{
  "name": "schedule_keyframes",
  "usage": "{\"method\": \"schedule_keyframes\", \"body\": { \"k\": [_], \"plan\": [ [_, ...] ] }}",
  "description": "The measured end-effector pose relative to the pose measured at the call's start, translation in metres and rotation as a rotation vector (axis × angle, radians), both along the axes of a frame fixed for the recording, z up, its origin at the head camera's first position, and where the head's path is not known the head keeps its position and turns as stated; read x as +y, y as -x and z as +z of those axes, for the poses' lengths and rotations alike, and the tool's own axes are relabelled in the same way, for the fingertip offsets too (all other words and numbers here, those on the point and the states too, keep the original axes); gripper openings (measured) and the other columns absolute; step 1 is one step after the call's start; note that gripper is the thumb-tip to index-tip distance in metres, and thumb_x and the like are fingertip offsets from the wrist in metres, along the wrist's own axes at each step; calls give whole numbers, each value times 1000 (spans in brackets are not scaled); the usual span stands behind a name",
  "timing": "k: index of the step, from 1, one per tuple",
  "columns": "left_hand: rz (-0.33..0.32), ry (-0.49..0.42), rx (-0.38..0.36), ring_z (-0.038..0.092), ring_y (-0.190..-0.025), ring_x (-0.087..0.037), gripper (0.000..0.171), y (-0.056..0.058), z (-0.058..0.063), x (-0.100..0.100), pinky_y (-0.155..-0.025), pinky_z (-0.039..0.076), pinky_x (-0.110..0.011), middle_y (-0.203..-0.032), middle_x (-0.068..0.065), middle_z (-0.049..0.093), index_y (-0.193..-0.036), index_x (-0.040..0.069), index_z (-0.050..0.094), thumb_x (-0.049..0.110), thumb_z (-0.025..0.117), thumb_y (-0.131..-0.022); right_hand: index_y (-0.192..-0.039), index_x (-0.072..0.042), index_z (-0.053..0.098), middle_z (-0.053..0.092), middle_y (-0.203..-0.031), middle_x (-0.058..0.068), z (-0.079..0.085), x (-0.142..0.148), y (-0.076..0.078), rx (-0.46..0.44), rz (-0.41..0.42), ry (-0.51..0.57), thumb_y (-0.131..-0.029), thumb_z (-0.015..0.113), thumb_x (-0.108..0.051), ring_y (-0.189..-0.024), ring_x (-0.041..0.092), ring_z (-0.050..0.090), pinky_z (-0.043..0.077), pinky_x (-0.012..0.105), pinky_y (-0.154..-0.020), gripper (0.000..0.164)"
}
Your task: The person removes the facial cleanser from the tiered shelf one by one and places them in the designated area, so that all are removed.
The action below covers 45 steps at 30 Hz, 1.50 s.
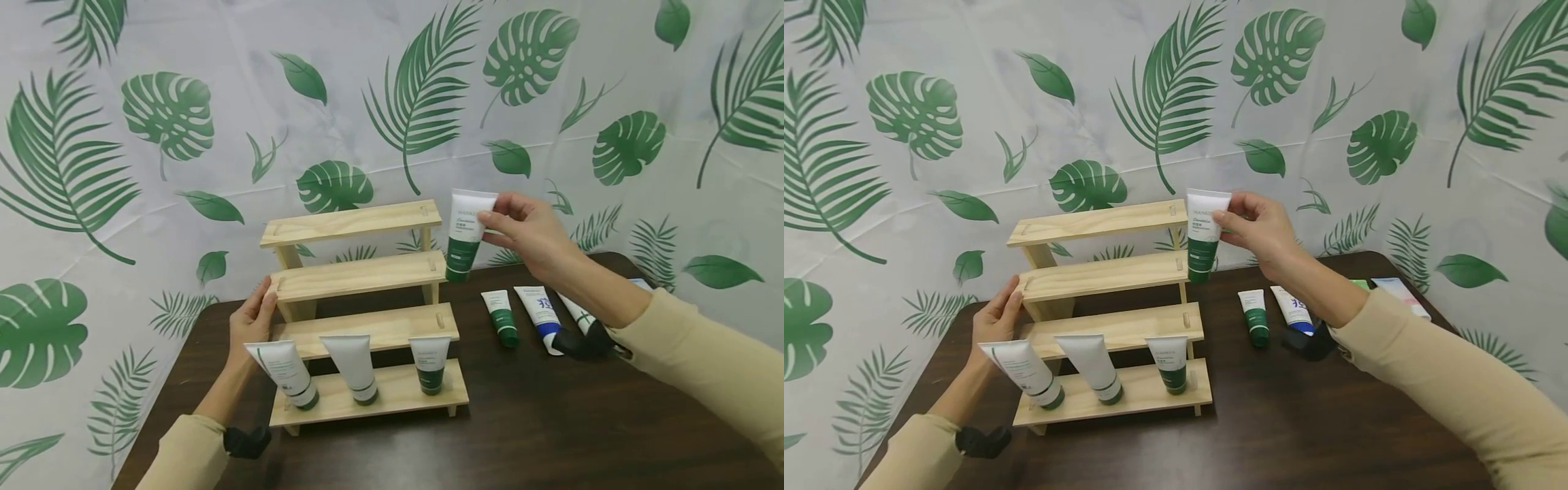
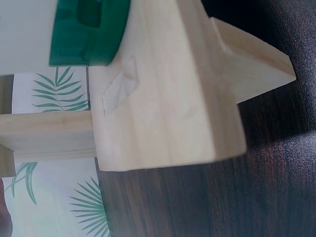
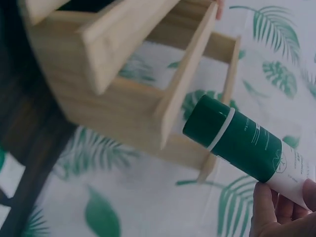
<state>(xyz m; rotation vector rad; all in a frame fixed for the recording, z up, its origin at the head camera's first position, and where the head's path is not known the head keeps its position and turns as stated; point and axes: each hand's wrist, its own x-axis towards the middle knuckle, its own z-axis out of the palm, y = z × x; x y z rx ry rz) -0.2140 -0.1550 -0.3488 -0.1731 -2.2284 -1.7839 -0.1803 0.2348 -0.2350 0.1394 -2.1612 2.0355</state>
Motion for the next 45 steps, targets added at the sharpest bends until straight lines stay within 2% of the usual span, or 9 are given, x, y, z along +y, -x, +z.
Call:
{"method": "schedule_keyframes", "body": {
  "k": [3,8,14,16,22,28,32,36,45],
  "plan": [
    [1,-9,-2,38,-134,-27,44,0,0,-1,-99,38,-8,-145,-14,39,-139,-4,39,11,49,-98,-99,-8,57,57,-101,-2,-9,18,-8,-28,-13,-22,-90,65,-21,-96,10,58,55,22,-81,18],
    [-4,-4,-2,37,-134,-27,45,1,0,-1,-98,38,-8,-146,-13,38,-139,-4,38,11,48,-99,-114,-5,52,58,-103,-8,-29,41,-18,-132,-36,-147,-91,62,-28,-95,7,57,53,21,-84,34],
    [-11,-16,12,38,-134,-25,44,9,-8,-5,-97,39,-8,-146,-11,38,-139,-2,39,11,48,-99,-121,3,47,59,-99,-12,-64,61,-27,-256,-20,-203,-91,62,-31,-89,4,61,55,26,-84,48],
    [-14,-17,18,39,-133,-24,44,13,-11,-7,-97,39,-7,-146,-10,38,-139,-2,40,11,48,-99,-119,5,48,61,-96,-11,-78,67,-30,-274,6,-202,-91,62,-29,-88,5,61,55,31,-86,46],
    [-19,-17,28,39,-133,-22,44,18,-17,-8,-95,39,-6,-147,-12,38,-140,-1,39,12,48,-99,-109,5,50,60,-88,-5,-119,76,-41,-360,85,-181,-93,61,-21,-80,9,60,57,30,-79,32],
    [-29,-39,2,38,-134,-20,45,20,-21,-8,-96,39,-6,-148,-9,36,-142,3,37,15,47,-99,-121,15,41,58,-91,2,-153,81,-51,-490,111,-208,-92,62,-21,-79,10,60,58,30,-75,51],
    [-38,-27,-22,34,-137,-20,47,20,-23,-10,-100,37,-8,-150,-4,35,-144,4,35,18,46,-100,-124,16,40,57,-94,5,-167,86,-59,-557,106,-234,-91,63,-25,-80,12,59,58,30,-73,58],
    [-37,-6,-30,30,-139,-20,49,20,-23,-11,-102,35,-10,-151,-4,33,-145,5,33,21,46,-100,-120,13,44,56,-94,5,-175,90,-65,-593,111,-257,-90,65,-27,-80,13,58,59,31,-73,54],
    [-21,-9,-8,39,-134,-18,46,23,-27,-12,-97,39,-7,-148,-6,37,-143,8,38,20,47,-100,-112,9,53,55,-85,3,-187,93,-69,-643,152,-238,-89,67,-23,-74,12,56,58,26,-66,41]
  ]
}}
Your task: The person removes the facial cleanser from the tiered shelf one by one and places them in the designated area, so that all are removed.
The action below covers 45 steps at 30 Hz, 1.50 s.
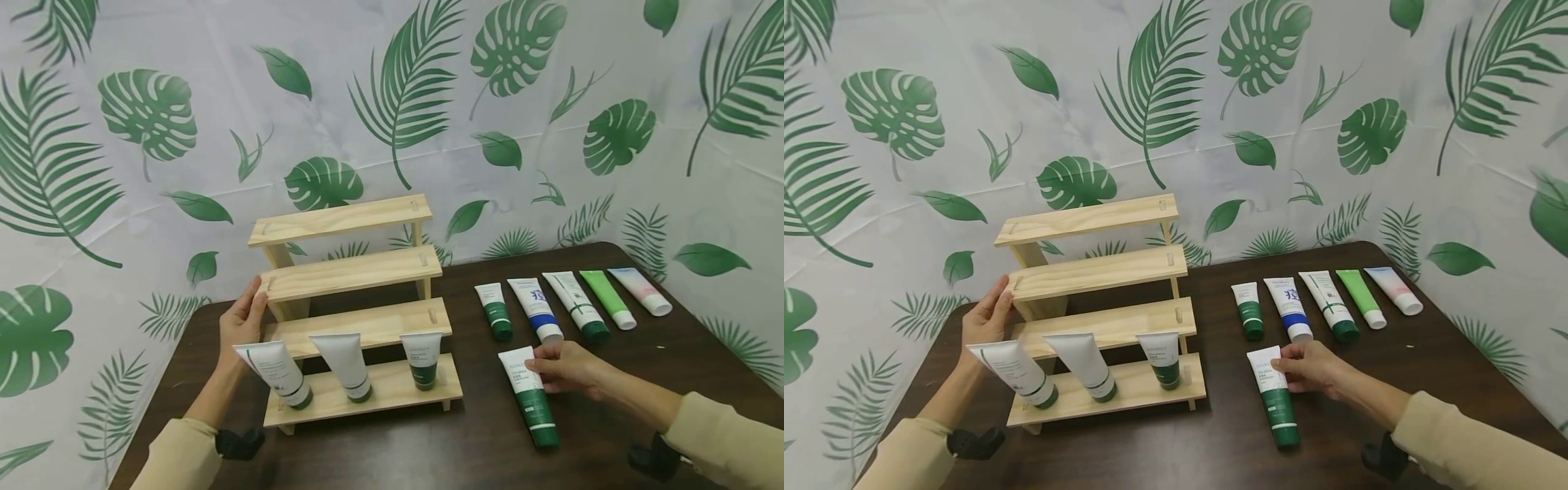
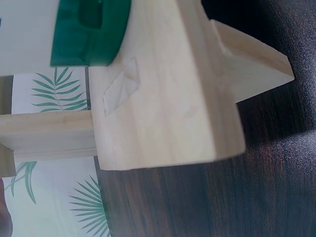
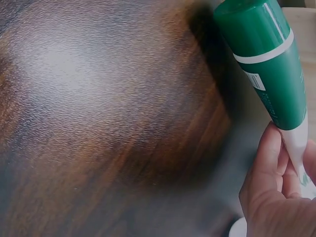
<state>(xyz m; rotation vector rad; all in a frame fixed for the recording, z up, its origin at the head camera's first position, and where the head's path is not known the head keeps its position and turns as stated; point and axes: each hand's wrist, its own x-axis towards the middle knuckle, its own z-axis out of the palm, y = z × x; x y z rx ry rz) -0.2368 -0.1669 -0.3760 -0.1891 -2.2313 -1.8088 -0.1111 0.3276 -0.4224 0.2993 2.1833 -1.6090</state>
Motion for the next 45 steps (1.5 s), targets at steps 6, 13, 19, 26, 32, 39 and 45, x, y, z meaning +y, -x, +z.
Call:
{"method": "schedule_keyframes", "body": {
  "k": [6,13,19,26,32,39,45],
  "plan": [
    [-5,-15,-4,35,-136,-18,48,0,0,-1,-101,36,-9,-149,-6,36,-144,5,36,19,47,-99,-117,10,52,57,-86,3,-5,0,0,-36,7,-3,-88,67,-23,-75,12,57,58,26,-67,46],
    [0,-5,10,36,-136,-19,47,0,-1,-1,-100,37,-8,-148,-6,37,-143,5,37,20,47,-99,-109,6,56,55,-84,3,-8,0,2,-41,14,-19,-89,67,-23,-74,12,56,58,26,-66,37],
    [6,-1,19,44,-130,-10,45,1,-2,0,-95,40,-6,-148,-6,38,-142,8,40,19,47,-99,-109,6,56,55,-86,4,-9,-1,3,-55,14,-61,-90,65,-22,-73,12,57,58,27,-65,35],
    [6,4,16,48,-126,-9,43,-9,12,6,-92,41,-5,-147,-11,38,-141,4,40,13,47,-99,-105,4,58,55,-85,4,-10,-1,4,-71,16,-91,-91,64,-22,-72,13,57,58,26,-64,30],
    [14,-3,46,49,-122,0,44,0,0,2,-92,42,-6,-146,-9,39,-141,4,41,17,48,-99,-104,4,59,55,-85,5,-9,-3,4,-46,19,-134,-90,64,-21,-73,14,56,58,27,-64,29],
    [13,-10,40,47,-126,-6,45,4,-4,0,-93,41,-6,-147,-7,39,-142,5,40,18,47,-99,-101,5,59,55,-83,5,-9,-3,4,-23,18,-150,-90,65,-18,-72,14,56,59,28,-62,26],
    [16,-11,37,49,-122,-1,45,4,-5,0,-92,42,-6,-147,-7,40,-141,5,40,18,48,-99,-104,7,56,55,-81,6,-9,-3,2,-4,16,-151,-89,66,-17,-69,14,57,59,29,-61,31]
  ]
}}
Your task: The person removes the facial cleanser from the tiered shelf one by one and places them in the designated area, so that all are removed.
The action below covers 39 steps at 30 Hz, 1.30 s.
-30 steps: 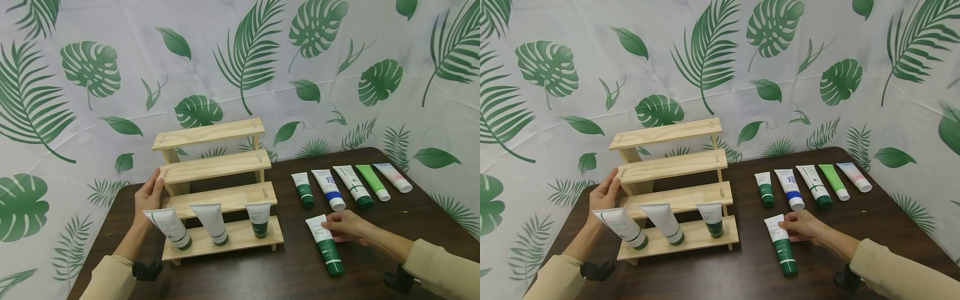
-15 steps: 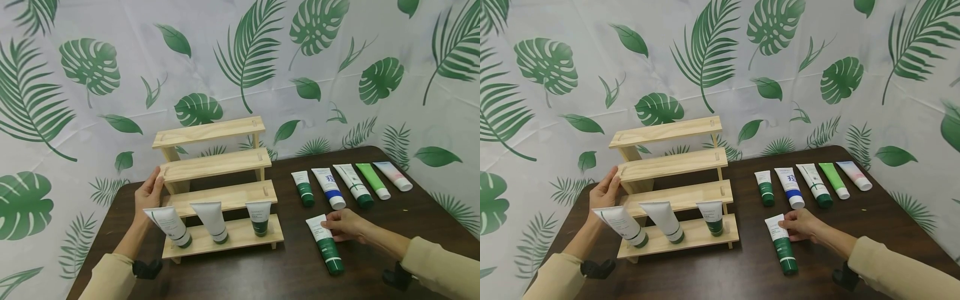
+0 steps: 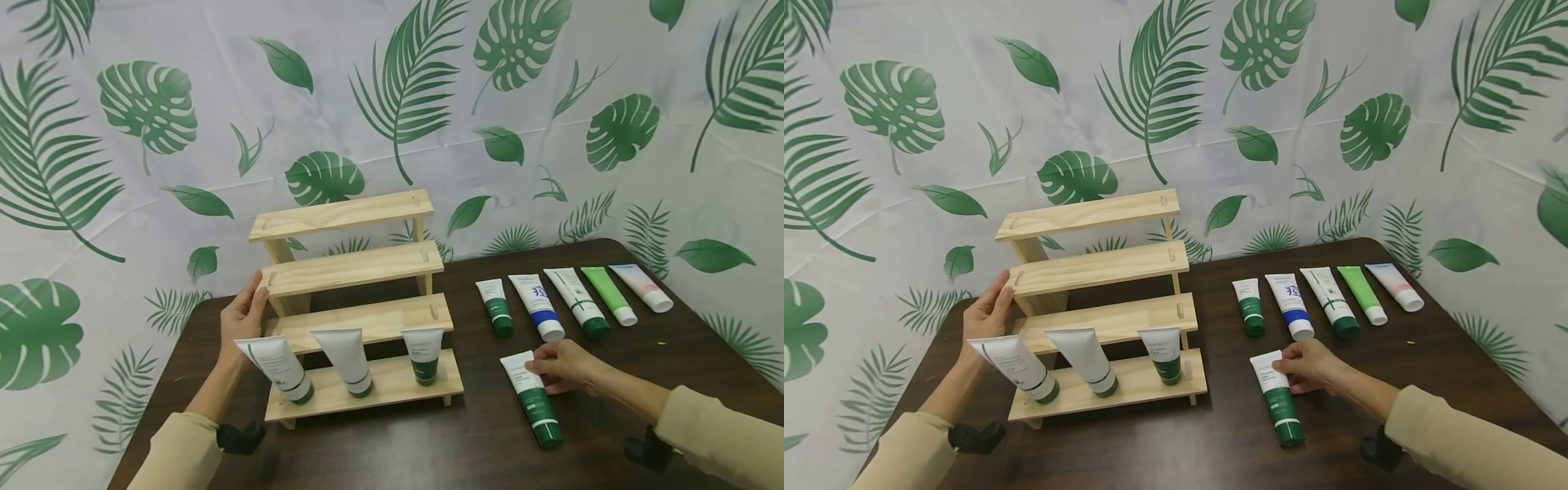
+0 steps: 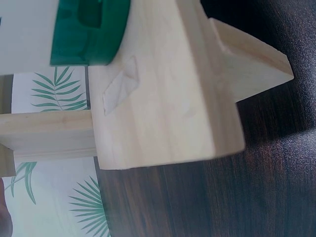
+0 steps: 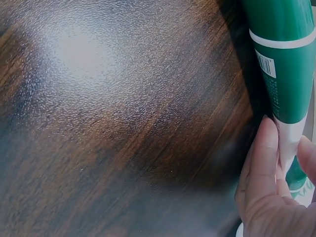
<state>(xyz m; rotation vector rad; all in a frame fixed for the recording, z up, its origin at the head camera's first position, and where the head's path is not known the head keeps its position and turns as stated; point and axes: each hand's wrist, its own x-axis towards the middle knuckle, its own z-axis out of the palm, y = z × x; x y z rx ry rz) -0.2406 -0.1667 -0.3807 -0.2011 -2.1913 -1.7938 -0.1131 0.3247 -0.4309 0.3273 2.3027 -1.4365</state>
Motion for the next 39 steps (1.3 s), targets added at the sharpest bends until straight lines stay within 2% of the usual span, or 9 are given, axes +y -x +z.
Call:
{"method": "schedule_keyframes", "body": {
  "k": [7,11,15,19,22,26,32,39],
  "plan": [
    [-2,8,19,50,-117,5,44,-2,2,1,-91,42,-5,-146,-10,40,-141,4,41,17,48,-99,-107,9,53,59,-77,4,1,2,-2,25,13,-17,-88,67,-16,-68,14,58,58,29,-60,34],
    [-1,13,29,50,-115,7,44,-3,2,1,-91,42,-4,-145,-11,41,-141,4,41,16,48,-99,-109,11,49,60,-75,6,2,4,-5,73,28,-60,-87,67,-14,-66,15,60,58,32,-58,38],
    [-3,11,34,50,-116,6,44,-3,2,1,-91,41,-4,-145,-12,40,-140,3,41,15,48,-99,-107,10,48,62,-70,7,4,6,-7,206,74,-158,-87,67,-16,-60,17,63,58,33,-54,38],
    [-9,5,26,48,-123,-2,44,-3,2,1,-92,41,-5,-147,-10,39,-141,4,40,15,47,-99,-105,8,50,62,-67,7,12,2,-3,377,93,-218,-88,66,-15,-57,16,62,57,29,-50,33],
    [-11,1,15,46,-128,-8,44,-2,2,0,-93,41,-5,-147,-8,38,-142,5,40,16,47,-99,-106,9,51,64,-69,10,24,-9,2,473,87,-175,-89,64,-11,-58,17,63,57,27,-51,29],
    [-5,-1,11,47,-127,-7,44,-2,1,0,-93,41,-6,-147,-8,39,-142,5,40,17,47,-99,-107,11,52,65,-76,15,41,-28,6,548,83,-98,-90,62,-9,-61,17,65,57,26,-54,28],
    [4,1,18,49,-123,-2,44,-2,0,0,-92,42,-5,-146,-8,40,-141,5,41,17,48,-99,-108,10,54,64,-83,19,57,-59,8,615,79,12,-91,61,-6,-70,24,68,59,27,-62,25],
    [-4,-11,26,48,-123,-1,44,0,-2,0,-92,42,-6,-147,-9,39,-141,5,41,17,48,-99,-115,3,55,61,-101,24,62,-92,5,619,47,152,-92,62,-15,-89,21,68,58,29,-76,30]
  ]
}}
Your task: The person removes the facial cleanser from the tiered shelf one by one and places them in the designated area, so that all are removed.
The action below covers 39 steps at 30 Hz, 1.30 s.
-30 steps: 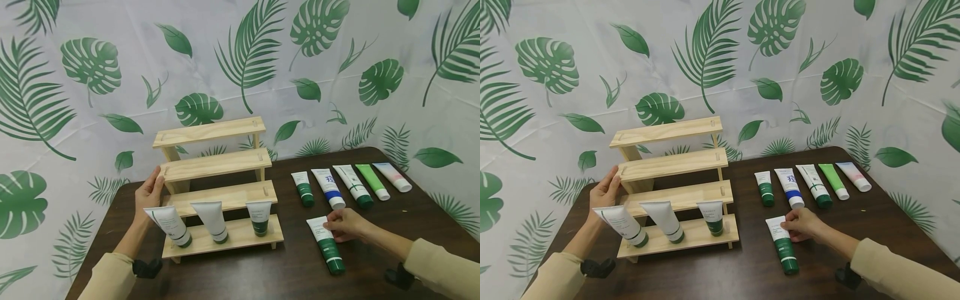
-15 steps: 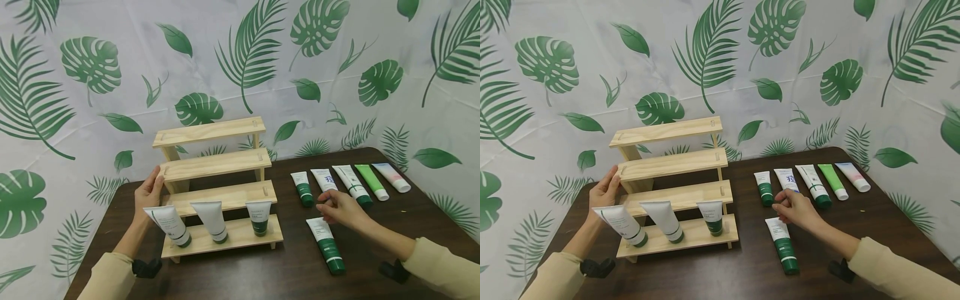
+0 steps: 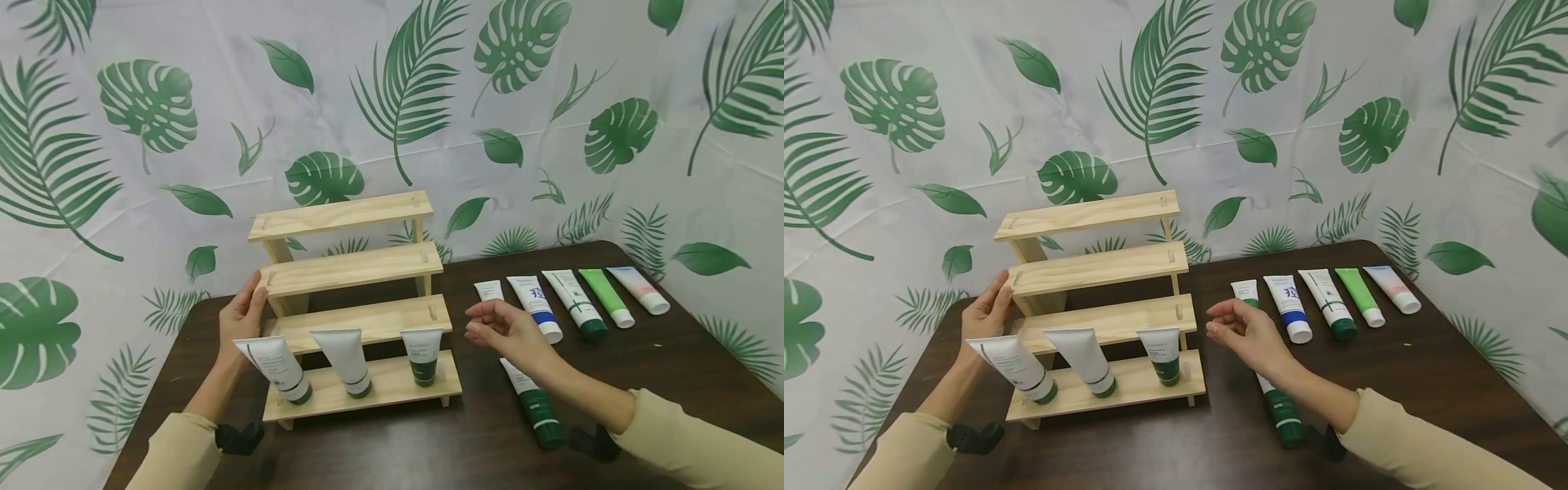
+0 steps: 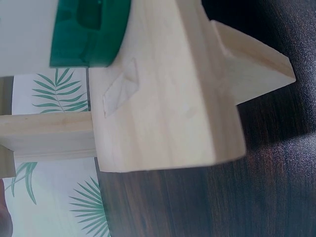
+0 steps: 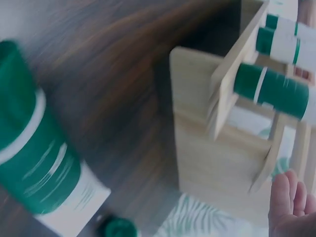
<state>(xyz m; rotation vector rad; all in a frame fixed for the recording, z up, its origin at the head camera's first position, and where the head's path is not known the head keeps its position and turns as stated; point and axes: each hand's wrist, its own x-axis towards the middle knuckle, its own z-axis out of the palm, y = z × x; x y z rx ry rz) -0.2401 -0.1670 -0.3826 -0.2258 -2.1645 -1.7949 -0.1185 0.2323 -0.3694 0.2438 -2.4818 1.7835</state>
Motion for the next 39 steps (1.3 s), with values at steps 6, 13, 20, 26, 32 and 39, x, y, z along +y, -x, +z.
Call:
{"method": "schedule_keyframes", "body": {
  "k": [6,13,20,26,32,39],
  "plan": [
    [3,6,3,49,-122,1,44,1,0,0,-91,42,-5,-146,-9,40,-141,5,41,17,48,-99,-117,-3,56,62,-107,17,1,-16,-2,-2,4,10,-89,66,-21,-93,17,64,55,21,-79,35],
    [-3,3,-3,47,-125,-2,45,1,1,0,-92,42,-6,-147,-8,39,-141,5,40,18,48,-99,-119,3,54,61,-107,17,0,-27,-1,46,50,62,-86,69,-12,-95,17,61,54,21,-82,39],
    [0,10,-14,44,-130,-11,46,0,1,0,-93,41,-6,-148,-7,38,-142,6,39,19,47,-99,-117,3,55,61,-107,15,-4,-38,1,88,77,83,-83,71,-5,-94,17,61,53,21,-83,39],
    [7,15,-31,43,-130,-13,46,-1,3,0,-94,40,-6,-148,-8,38,-142,5,39,18,48,-99,-114,4,56,61,-107,18,-8,-46,2,93,94,96,-83,70,-4,-93,16,62,54,22,-79,35],
    [-2,10,-47,42,-131,-21,44,-14,21,7,-94,41,-6,-147,-11,38,-141,3,40,13,48,-99,-112,1,59,64,-105,16,-9,-51,2,69,69,66,-83,71,-7,-91,18,62,54,22,-79,32],
    [-4,10,-49,45,-129,-15,44,-16,23,8,-92,41,-5,-146,-13,39,-141,3,40,13,47,-99,-107,0,61,65,-102,14,-7,-53,2,51,31,37,-84,70,-8,-87,18,59,53,21,-77,27]
  ]
}}
